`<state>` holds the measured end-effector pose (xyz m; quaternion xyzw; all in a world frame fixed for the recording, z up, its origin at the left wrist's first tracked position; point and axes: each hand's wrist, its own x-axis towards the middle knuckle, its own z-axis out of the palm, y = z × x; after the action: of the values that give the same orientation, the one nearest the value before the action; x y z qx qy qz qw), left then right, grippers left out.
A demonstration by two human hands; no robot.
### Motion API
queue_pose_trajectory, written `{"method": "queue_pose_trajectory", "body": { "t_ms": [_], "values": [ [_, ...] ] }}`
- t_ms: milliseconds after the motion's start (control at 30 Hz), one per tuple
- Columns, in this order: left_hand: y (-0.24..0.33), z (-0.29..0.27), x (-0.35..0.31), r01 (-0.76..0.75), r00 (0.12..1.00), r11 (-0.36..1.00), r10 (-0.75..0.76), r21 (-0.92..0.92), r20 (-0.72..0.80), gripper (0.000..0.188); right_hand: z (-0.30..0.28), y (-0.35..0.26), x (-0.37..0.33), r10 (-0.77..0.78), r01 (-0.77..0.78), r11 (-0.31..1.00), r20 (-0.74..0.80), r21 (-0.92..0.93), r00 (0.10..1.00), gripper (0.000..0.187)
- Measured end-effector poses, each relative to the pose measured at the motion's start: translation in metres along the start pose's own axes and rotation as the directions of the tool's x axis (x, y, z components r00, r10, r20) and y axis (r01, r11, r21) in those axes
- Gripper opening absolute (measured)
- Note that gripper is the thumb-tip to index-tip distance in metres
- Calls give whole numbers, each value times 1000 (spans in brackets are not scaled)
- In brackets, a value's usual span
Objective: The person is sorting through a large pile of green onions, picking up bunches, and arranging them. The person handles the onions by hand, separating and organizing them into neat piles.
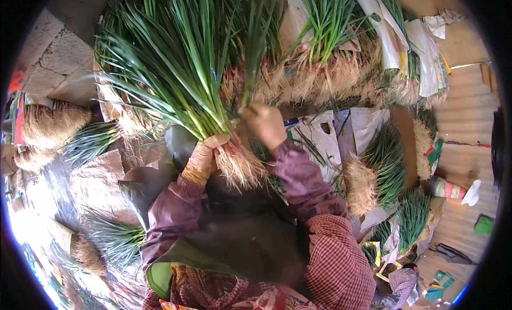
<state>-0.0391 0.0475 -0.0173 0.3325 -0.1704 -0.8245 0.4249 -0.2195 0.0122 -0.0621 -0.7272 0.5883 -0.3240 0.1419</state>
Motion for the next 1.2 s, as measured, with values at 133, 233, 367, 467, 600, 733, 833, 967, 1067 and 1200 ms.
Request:
{"method": "queue_pose_trajectory", "body": {
  "t_ms": [133,233,367,467,600,733,833,967,1067,1200],
  "values": [
    [4,-3,-1,109,993,985,-102,136,-55,22,-26,-42,-1,139,-182,953,188,240,972,21],
    [-1,-11,5,123,992,991,-124,53,12,27,-6,-23,-6,248,-340,763,236,549,939,19],
    [-7,-6,2,0,997,998,5,-55,81,29,36,2,-22,301,-344,785,169,515,939,15],
    [-5,-13,-2,41,966,975,16,-216,258,34,42,63,-30,268,-271,961,-54,-53,962,17],
    [-4,-8,-4,-28,996,993,38,-118,86,39,40,79,-37,54,252,917,722,-309,690,31],
    [-7,-20,2,108,982,992,-97,-63,161,38,-1,17,1,152,-287,882,351,373,924,37],
    [-14,-16,8,57,997,998,-57,4,50,37,13,-1,33,81,-88,979,45,183,996,25],
    [-13,-17,3,66,995,998,-66,-1,-76,33,-3,-35,27,51,-51,999,16,-4,999,26],
    [-10,-8,0,64,996,997,-61,-53,62,34,-14,-27,24,147,-148,974,23,172,989,26],
    [-7,-1,0,23,986,970,18,-243,167,36,5,-13,26,343,-541,298,440,787,830,27]
  ]
}}
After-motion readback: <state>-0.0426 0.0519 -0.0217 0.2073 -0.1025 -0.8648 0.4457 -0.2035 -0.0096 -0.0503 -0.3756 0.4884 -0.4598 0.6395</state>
